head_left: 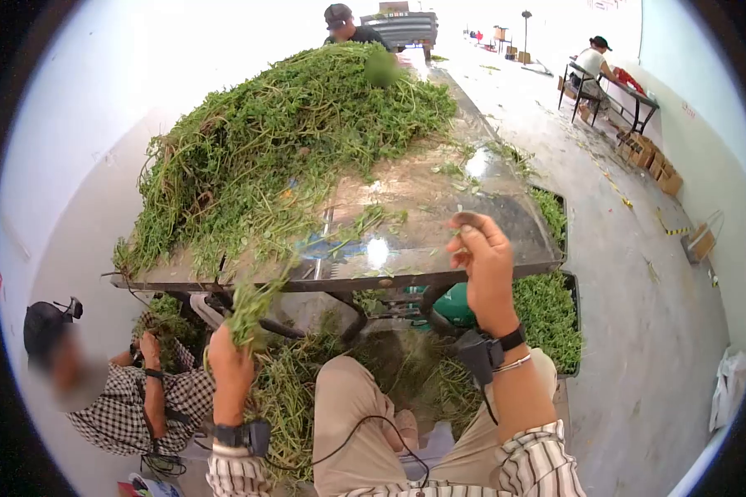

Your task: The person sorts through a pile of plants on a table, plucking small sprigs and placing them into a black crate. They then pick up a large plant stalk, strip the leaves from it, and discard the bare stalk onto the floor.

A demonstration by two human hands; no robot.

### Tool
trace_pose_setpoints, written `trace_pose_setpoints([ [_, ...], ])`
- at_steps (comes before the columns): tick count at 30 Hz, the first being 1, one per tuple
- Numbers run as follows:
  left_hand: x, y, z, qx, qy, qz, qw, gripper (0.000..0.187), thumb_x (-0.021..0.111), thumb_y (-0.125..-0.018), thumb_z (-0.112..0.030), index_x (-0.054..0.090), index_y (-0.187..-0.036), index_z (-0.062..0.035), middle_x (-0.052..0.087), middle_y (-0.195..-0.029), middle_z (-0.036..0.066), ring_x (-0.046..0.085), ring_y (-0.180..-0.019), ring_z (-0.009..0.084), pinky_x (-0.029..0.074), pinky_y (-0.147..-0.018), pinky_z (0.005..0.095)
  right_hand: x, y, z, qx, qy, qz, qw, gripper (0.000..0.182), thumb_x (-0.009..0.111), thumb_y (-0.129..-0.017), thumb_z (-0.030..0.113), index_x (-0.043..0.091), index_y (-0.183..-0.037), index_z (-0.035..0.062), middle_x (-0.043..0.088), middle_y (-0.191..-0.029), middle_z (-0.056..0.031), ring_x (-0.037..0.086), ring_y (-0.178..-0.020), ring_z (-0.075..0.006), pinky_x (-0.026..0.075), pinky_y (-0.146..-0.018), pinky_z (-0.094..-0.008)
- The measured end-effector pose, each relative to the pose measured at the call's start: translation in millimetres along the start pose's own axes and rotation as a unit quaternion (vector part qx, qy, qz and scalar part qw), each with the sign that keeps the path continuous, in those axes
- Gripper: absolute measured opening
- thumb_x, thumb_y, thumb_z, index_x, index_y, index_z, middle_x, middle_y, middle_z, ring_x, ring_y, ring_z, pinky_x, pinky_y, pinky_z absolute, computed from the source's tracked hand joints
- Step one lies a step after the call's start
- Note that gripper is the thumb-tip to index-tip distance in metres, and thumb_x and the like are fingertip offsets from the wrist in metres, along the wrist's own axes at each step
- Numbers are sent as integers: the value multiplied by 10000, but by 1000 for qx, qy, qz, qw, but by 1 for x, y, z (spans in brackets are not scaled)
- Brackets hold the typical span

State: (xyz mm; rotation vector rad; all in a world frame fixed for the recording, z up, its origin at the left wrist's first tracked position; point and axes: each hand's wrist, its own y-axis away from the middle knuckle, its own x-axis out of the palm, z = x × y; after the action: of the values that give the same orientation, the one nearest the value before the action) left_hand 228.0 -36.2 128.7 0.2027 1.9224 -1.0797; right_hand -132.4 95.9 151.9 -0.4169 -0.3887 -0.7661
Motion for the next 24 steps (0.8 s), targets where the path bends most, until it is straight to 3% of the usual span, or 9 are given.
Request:
trace_pose_setpoints([
  [4, -20, 55, 22, -154, -65, 28, 986, 196, 588, -808, -77, 557, -987, -2, 569, -841, 202, 520, -784, 420, 418, -651, 455, 0, -3, 7, 2, 39, -31, 999, 157, 510, -869, 83, 615, -973, 28, 622, -915, -32, 552, -684, -81, 438, -545, -229],
  [9, -45, 108, 44, -144, -126, 87, 978, 214, 586, -806, -44, 531, -1004, 18, 557, -866, 226, 523, -817, 429, 421, -667, 447, -4, -8, 8, 1, -4, -25, 1000, 153, 509, -875, 96, 618, -959, 29, 627, -915, -45, 551, -677, -78, 435, -541, -224],
  [11, -49, 142, 68, -224, -180, 153, 945, 360, 593, -802, -77, 502, -1129, 45, 566, -993, 244, 532, -923, 417, 435, -765, 443, -4, -7, 5, 2, -6, -14, 1000, 152, 510, -876, 98, 619, -958, 29, 629, -915, -48, 552, -677, -77, 435, -539, -223],
  [16, 7, 261, 128, -328, -173, 309, 876, 411, 563, -868, -195, 482, -1161, 81, 577, -986, 265, 560, -891, 412, 462, -764, 433, 3, -9, 2, 20, 8, -8, 1000, 158, 494, -880, 80, 620, -959, 29, 634, -895, -46, 558, -662, -78, 437, -531, -222],
  [18, 46, 349, 157, -232, -184, 320, 900, 479, 597, -848, -265, 477, -1153, 86, 576, -1036, 270, 567, -895, 388, 464, -765, 416, 5, -9, 0, 14, 2, -2, 1000, 160, 492, -881, 75, 620, -960, 21, 635, -889, -49, 561, -653, -83, 441, -530, -226],
  [20, 59, 385, 146, -385, -100, 427, 812, 594, 596, -825, -220, 383, -1298, 70, 524, -1187, 267, 506, -1084, 405, 415, -915, 435, 8, -8, -3, 33, 22, 9, 999, 153, 503, -878, 73, 621, -958, 16, 634, -890, -50, 561, -653, -83, 444, -531, -227],
  [22, 65, 395, 138, -522, -111, 470, 703, 455, 644, -796, -373, 604, -953, 52, 642, -843, 227, 615, -747, 350, 477, -644, 467, 11, -8, -4, 28, 21, 19, 999, 146, 512, -876, 75, 622, -950, 13, 632, -883, -47, 559, -654, -85, 443, -528, -225],
  [23, 65, 421, 146, -525, -109, 463, 706, 455, 644, -796, -373, 604, -953, 52, 642, -843, 227, 615, -747, 350, 477, -644, 467, 11, -8, -5, 39, 23, 18, 999, 146, 511, -875, 74, 623, -947, 14, 631, -879, -46, 558, -653, -85, 441, -525, -224],
  [24, 68, 455, 160, -306, -259, 550, 732, 428, 547, -873, -339, 465, -1179, -52, 569, -1058, 183, 579, -897, 325, 478, -717, 476, 11, -10, -6, 48, 25, 14, 998, 146, 509, -874, 72, 623, -944, 14, 629, -875, -44, 557, -652, -85, 439, -523, -223],
])
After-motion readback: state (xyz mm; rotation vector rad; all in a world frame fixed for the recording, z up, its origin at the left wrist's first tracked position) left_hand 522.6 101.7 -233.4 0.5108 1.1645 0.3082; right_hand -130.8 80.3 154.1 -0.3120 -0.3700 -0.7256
